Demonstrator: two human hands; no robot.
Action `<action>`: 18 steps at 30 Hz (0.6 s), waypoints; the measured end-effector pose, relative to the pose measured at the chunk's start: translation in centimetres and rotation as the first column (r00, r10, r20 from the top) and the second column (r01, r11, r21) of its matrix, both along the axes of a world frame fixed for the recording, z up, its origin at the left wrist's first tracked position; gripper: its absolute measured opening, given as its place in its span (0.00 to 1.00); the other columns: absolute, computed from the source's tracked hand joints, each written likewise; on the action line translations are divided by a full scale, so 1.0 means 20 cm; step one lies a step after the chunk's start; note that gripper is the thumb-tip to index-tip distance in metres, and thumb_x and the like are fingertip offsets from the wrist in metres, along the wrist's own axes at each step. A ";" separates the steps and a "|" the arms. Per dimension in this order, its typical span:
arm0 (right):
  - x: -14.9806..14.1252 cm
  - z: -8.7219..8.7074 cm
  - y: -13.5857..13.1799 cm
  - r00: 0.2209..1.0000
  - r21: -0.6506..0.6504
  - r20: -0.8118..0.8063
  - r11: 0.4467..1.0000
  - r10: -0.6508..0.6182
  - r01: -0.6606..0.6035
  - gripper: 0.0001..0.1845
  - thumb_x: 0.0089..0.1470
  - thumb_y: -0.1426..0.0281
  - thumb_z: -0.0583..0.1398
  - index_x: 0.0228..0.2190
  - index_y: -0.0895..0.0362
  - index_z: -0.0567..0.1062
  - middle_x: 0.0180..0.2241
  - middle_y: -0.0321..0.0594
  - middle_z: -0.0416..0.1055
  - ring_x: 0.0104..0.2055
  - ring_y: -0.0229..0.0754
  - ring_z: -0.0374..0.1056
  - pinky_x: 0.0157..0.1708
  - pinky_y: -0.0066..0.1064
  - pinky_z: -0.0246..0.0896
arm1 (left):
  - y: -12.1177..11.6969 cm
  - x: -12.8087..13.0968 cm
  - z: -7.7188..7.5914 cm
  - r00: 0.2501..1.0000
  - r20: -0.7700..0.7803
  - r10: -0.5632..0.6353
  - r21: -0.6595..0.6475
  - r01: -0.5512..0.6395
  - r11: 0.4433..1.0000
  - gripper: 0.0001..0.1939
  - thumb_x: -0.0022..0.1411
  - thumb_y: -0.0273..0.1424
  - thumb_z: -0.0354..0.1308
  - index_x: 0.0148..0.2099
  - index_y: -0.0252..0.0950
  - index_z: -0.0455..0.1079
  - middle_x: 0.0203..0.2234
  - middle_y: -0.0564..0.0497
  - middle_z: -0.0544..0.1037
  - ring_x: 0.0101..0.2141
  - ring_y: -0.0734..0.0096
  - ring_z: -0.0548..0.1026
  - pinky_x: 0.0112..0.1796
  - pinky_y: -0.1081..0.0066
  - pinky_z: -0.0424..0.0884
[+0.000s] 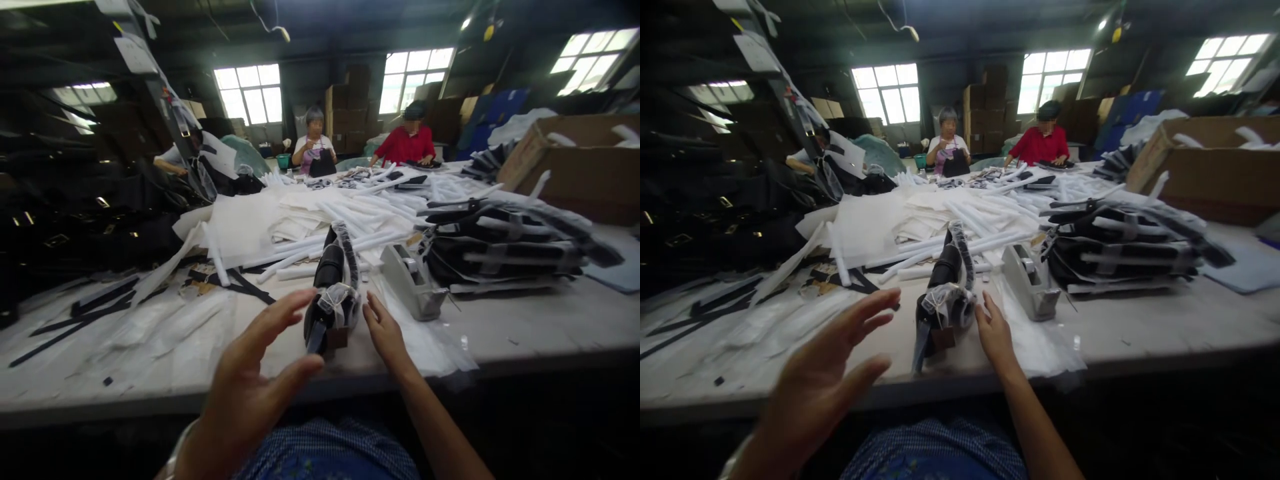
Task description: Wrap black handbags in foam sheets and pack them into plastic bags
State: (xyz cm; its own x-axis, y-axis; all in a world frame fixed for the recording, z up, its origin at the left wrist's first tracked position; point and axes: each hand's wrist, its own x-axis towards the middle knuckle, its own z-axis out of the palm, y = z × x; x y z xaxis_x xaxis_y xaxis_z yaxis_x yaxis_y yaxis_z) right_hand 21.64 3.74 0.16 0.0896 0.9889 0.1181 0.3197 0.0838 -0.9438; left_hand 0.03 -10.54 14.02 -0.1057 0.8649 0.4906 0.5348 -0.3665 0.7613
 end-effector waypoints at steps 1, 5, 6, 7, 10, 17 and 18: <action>-0.02 0.00 0.02 1.000 -0.008 -0.015 1.000 0.005 -0.005 0.37 0.57 0.48 0.55 0.59 0.58 0.67 0.60 0.48 0.65 0.63 0.53 0.59 0.61 0.45 0.55 | 0.07 0.01 -0.07 1.000 -0.004 -0.010 -0.038 0.010 0.999 0.35 0.59 0.40 0.65 0.66 0.45 0.59 0.60 0.44 0.68 0.58 0.50 0.68 0.52 0.53 0.71; -0.08 0.00 0.07 0.998 -0.028 -0.055 0.999 0.039 -0.041 0.37 0.57 0.45 0.52 0.58 0.56 0.69 0.59 0.45 0.66 0.63 0.52 0.59 0.62 0.45 0.52 | 0.25 0.07 -0.42 0.996 0.084 -0.019 -0.221 0.037 0.974 0.57 0.51 0.39 0.71 0.72 0.44 0.37 0.69 0.42 0.47 0.67 0.51 0.48 0.62 0.50 0.52; -0.09 0.01 0.08 0.997 -0.031 -0.060 0.998 0.048 -0.050 0.37 0.57 0.44 0.52 0.57 0.56 0.69 0.59 0.45 0.66 0.63 0.52 0.59 0.63 0.46 0.51 | 0.27 0.08 -0.50 0.995 0.103 0.009 -0.232 0.015 0.973 0.59 0.49 0.37 0.72 0.72 0.44 0.36 0.69 0.41 0.47 0.67 0.51 0.48 0.63 0.50 0.50; -0.10 0.01 0.09 0.996 -0.032 -0.064 0.998 0.055 -0.057 0.37 0.57 0.44 0.52 0.57 0.56 0.70 0.59 0.45 0.66 0.63 0.53 0.58 0.63 0.47 0.50 | 0.29 0.10 -0.56 0.992 0.126 0.021 -0.248 0.011 0.969 0.61 0.48 0.36 0.73 0.72 0.43 0.35 0.69 0.41 0.48 0.67 0.51 0.49 0.63 0.51 0.50; -0.12 0.02 0.09 0.995 -0.027 -0.079 0.997 0.069 -0.071 0.37 0.55 0.43 0.53 0.54 0.57 0.73 0.58 0.47 0.67 0.63 0.55 0.58 0.63 0.49 0.49 | 0.32 0.15 -0.65 0.970 0.233 0.064 -0.297 0.008 0.955 0.62 0.47 0.32 0.72 0.72 0.42 0.32 0.67 0.40 0.54 0.64 0.51 0.56 0.62 0.55 0.56; -0.17 0.11 0.10 0.977 0.020 -0.168 0.991 0.132 -0.131 0.29 0.53 0.47 0.59 0.48 0.51 0.78 0.54 0.41 0.72 0.61 0.56 0.61 0.61 0.51 0.54 | 0.36 0.09 -0.65 0.908 0.371 0.197 -0.322 -0.073 0.944 0.47 0.53 0.37 0.68 0.69 0.38 0.48 0.57 0.39 0.70 0.57 0.50 0.69 0.55 0.56 0.66; -0.18 0.12 0.10 0.969 0.018 -0.193 0.988 0.156 -0.156 0.28 0.53 0.47 0.59 0.48 0.51 0.78 0.53 0.41 0.73 0.59 0.57 0.64 0.58 0.51 0.60 | 0.36 0.06 -0.66 0.891 0.408 0.200 -0.316 -0.067 0.946 0.45 0.52 0.38 0.69 0.66 0.36 0.53 0.55 0.39 0.72 0.55 0.49 0.70 0.55 0.55 0.66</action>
State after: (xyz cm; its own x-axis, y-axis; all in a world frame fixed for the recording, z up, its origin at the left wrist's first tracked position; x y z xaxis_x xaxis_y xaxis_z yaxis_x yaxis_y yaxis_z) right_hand 18.01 5.83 2.51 -0.0444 0.9922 0.1167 0.1144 0.1211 -0.9860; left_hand 1.21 -3.35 0.78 -0.3726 0.9222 0.1037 0.1591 -0.0466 0.9862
